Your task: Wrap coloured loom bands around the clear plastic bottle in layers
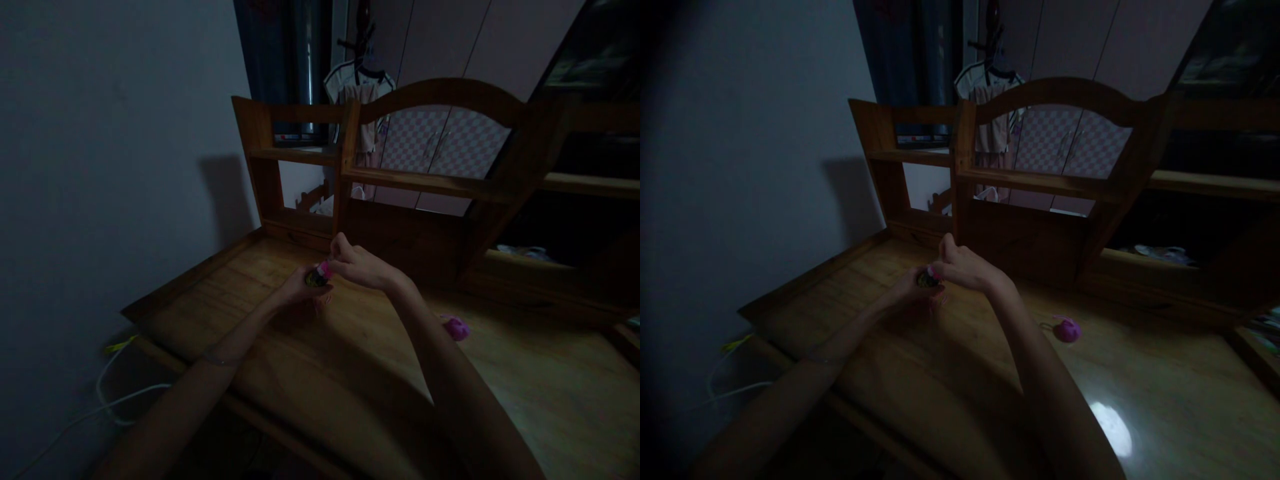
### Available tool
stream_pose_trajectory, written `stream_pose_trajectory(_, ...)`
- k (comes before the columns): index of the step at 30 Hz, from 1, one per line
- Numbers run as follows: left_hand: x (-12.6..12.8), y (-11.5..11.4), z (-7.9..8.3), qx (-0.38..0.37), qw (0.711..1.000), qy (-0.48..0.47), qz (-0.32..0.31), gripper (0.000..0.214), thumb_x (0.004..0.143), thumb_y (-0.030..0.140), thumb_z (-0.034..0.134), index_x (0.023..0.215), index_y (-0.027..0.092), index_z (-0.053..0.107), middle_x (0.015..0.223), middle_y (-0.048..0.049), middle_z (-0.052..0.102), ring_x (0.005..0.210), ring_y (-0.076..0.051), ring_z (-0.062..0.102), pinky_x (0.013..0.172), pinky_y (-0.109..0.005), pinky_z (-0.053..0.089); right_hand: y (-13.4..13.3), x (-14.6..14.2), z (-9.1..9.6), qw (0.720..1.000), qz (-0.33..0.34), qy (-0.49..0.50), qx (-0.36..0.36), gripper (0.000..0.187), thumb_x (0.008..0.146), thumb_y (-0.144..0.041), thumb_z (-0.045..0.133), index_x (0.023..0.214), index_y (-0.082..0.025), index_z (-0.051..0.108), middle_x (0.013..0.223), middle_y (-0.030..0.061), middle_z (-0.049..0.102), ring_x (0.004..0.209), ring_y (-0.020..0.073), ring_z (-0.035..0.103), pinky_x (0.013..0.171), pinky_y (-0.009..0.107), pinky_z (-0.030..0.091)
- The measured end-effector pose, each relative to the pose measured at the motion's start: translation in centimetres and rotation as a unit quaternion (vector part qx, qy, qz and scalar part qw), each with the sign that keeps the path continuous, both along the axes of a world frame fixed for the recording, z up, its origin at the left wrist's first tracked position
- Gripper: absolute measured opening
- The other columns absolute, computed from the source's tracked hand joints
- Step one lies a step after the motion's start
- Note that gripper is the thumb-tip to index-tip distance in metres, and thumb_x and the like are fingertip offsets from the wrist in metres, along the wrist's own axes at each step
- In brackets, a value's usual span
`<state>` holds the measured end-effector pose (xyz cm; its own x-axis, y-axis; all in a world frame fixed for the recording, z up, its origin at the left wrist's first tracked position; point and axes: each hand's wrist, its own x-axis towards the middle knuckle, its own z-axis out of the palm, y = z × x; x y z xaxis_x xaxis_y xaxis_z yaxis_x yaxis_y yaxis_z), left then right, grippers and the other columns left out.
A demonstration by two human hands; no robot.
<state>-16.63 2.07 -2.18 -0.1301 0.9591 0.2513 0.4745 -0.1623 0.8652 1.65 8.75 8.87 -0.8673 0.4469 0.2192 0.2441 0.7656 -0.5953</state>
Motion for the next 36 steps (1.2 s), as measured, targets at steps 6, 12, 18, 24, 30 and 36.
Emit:
stream_pose_trajectory(6,-0.1,0.0,-0.3,-0.027,0.998,-0.050,-0.013,0.040,0.071,0.042,0.075,0.096,0.012,0.066,0.082,-0.0050,0.068,0.068,-0.015,0.062,0.060,-0.025,0.048,0.4,-0.1,-0.2,0.999,0.004,0.049,-0.024,0.034,0.084,-0.029,0.051,0.116,-0.019,0.042,0.079,0.0016,0.066,0.068,0.0167,0.057,0.064,0.028,0.039)
stream_pose_trajectory(12,-0.1,0.0,0.0,-0.021,0.997,-0.068,-0.014,0.039,0.071,0.042,0.076,0.095,0.013,0.065,0.079,-0.0041,0.066,0.065,-0.014,0.060,0.058,-0.024,0.047,0.7,1.1,1.1,0.995,0.000,0.094,-0.017,0.031,0.083,-0.023,0.053,0.114,-0.020,0.056,0.079,0.0016,0.069,0.070,0.0159,0.060,0.065,0.027,0.041)
stream_pose_trajectory(18,-0.2,-0.1,0.1,-0.008,0.997,-0.078,-0.019,0.037,0.071,0.041,0.076,0.096,0.015,0.065,0.082,-0.0036,0.066,0.067,-0.013,0.060,0.059,-0.024,0.048,0.5,1.1,1.5,0.992,-0.026,0.118,0.030,0.020,0.080,-0.017,0.052,0.096,-0.017,0.065,0.079,0.0036,0.071,0.069,0.0151,0.062,0.061,0.025,0.041)
stream_pose_trajectory(24,0.0,-0.1,0.2,-0.007,0.995,-0.095,-0.037,0.038,0.070,0.039,0.077,0.096,0.014,0.064,0.081,-0.0025,0.066,0.064,-0.012,0.059,0.059,-0.024,0.049,0.4,0.9,1.6,0.994,-0.013,0.093,0.054,0.026,0.083,-0.018,0.047,0.084,-0.016,0.073,0.077,0.0027,0.070,0.067,0.0132,0.060,0.061,0.023,0.041)
stream_pose_trajectory(30,0.1,-0.1,0.1,-0.022,0.993,-0.102,-0.049,0.037,0.069,0.039,0.078,0.092,0.015,0.062,0.072,0.0003,0.063,0.059,-0.011,0.057,0.055,-0.023,0.048,0.1,0.6,1.4,0.999,0.008,0.033,-0.008,0.038,0.092,-0.026,0.038,0.083,-0.015,0.074,0.056,-0.0007,0.061,0.048,0.0101,0.052,0.053,0.023,0.038)
stream_pose_trajectory(36,0.1,-0.3,0.7,-0.027,0.989,-0.133,-0.054,0.038,0.071,0.040,0.076,0.094,0.014,0.061,0.068,-0.0003,0.061,0.055,-0.011,0.057,0.052,-0.024,0.048,0.3,0.8,2.0,0.990,-0.023,0.131,0.038,0.035,0.091,-0.024,0.041,0.086,-0.016,0.075,0.080,0.0044,0.067,0.070,0.0137,0.058,0.064,0.025,0.041)
